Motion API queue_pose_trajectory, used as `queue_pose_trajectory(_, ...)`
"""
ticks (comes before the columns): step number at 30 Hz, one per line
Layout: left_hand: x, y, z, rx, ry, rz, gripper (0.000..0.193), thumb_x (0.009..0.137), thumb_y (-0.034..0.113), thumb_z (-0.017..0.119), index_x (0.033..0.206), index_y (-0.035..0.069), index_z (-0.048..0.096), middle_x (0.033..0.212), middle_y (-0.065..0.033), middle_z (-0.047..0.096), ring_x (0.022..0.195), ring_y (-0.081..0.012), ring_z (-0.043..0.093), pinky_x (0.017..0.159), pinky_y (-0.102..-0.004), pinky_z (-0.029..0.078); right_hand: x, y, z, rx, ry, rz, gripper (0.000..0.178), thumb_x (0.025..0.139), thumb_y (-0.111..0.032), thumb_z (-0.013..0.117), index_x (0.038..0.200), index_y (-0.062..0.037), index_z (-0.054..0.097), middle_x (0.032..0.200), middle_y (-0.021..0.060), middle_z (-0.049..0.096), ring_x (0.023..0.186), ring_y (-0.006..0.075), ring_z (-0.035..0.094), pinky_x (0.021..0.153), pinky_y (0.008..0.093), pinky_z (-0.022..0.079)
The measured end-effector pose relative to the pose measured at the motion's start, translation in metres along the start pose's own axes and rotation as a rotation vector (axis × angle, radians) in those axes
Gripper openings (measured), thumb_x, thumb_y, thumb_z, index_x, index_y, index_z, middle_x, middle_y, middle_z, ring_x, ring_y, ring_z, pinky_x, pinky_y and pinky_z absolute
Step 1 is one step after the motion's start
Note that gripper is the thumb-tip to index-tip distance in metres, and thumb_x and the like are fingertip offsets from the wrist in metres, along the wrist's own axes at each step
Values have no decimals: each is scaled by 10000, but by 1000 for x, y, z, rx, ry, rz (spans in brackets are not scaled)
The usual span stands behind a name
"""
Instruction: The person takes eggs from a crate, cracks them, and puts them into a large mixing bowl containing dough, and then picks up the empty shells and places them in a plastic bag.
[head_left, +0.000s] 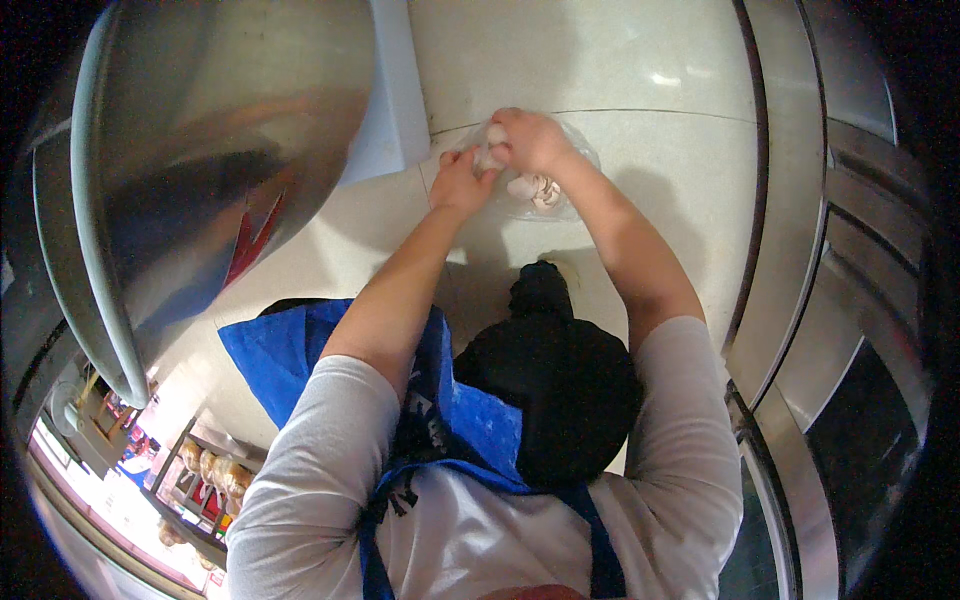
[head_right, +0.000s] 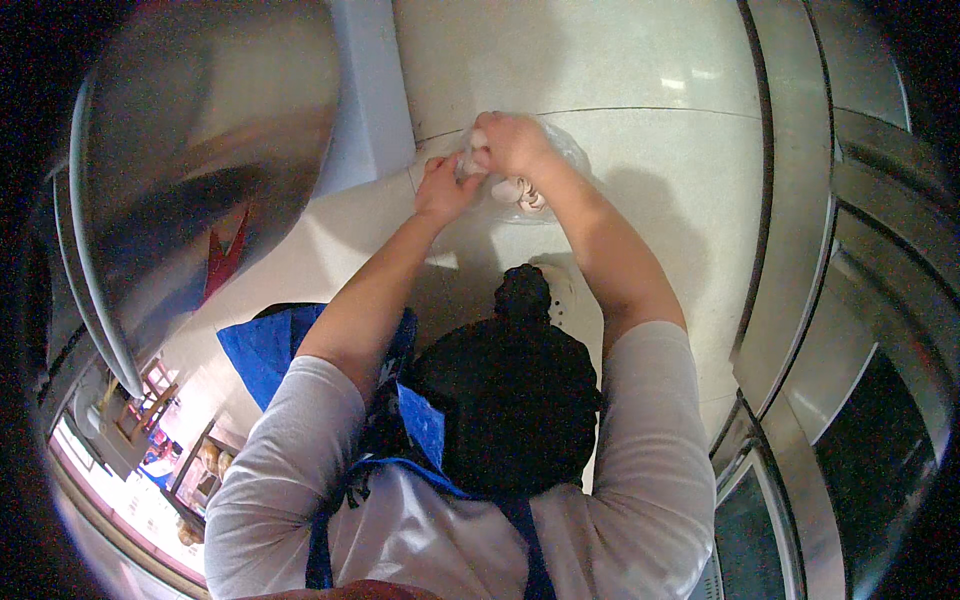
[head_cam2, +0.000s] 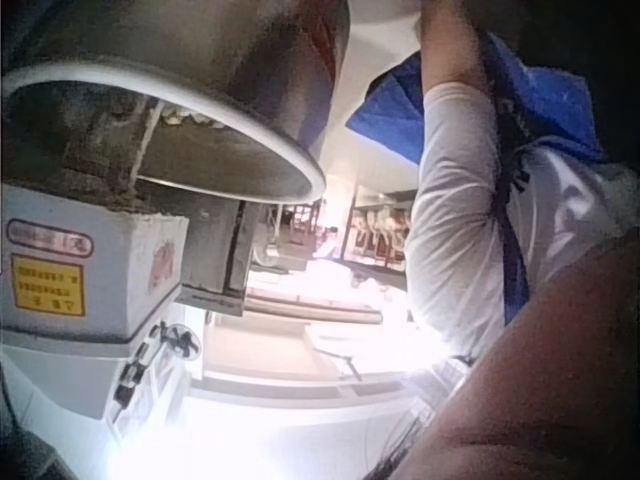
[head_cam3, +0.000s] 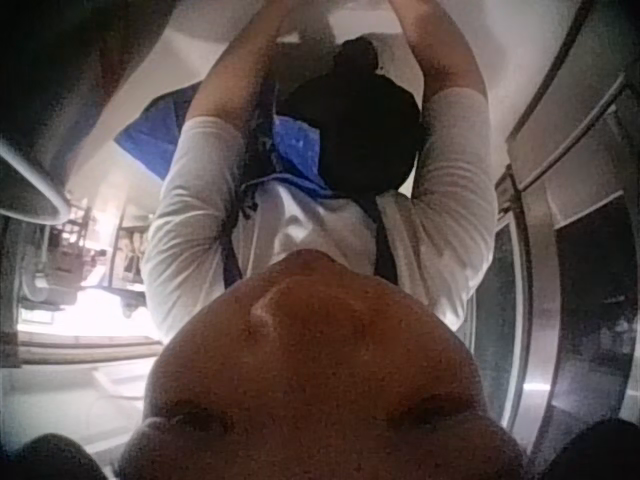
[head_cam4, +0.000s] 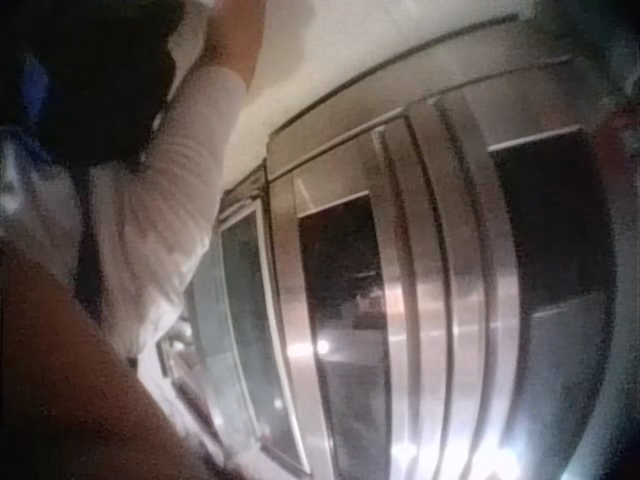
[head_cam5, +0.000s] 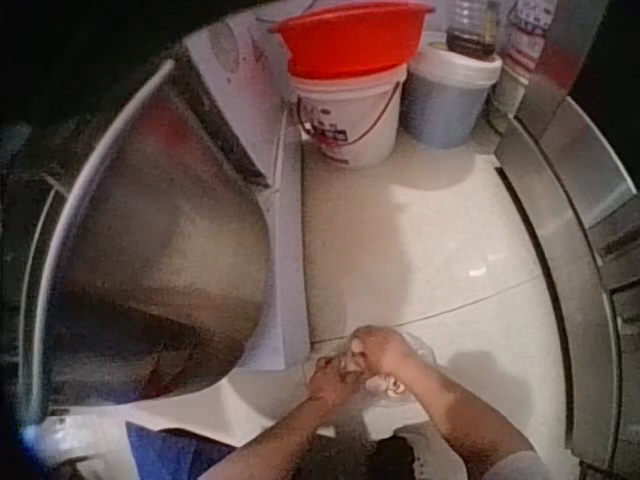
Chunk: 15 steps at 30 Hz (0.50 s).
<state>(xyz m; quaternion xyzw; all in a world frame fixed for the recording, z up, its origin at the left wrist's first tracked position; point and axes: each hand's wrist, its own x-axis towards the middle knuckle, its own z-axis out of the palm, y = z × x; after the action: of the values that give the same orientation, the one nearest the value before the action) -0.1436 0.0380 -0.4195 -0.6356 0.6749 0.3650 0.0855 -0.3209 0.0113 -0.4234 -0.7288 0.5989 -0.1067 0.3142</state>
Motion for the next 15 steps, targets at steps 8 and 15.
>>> queue_pose_trajectory(8,4,-3,10,18,-17,-16,639,826,474,603,1377,190,447,1413,-154,382,1242,-289,474,991,-374,429,6,32,-27,872,-40,470,389,874,-316,491,1109,-38,627,834,96,659,656,188,619,589,325,495)
queue_pose_trajectory(15,11,-8,17,-226,-61,-118,671,728,543,695,1237,121,581,1202,-148,584,1124,-282,558,926,-379,465,-36,10,-32,129,152,69,388,740,-217,644,1095,-64,612,983,147,646,904,294,626,777,390,511)
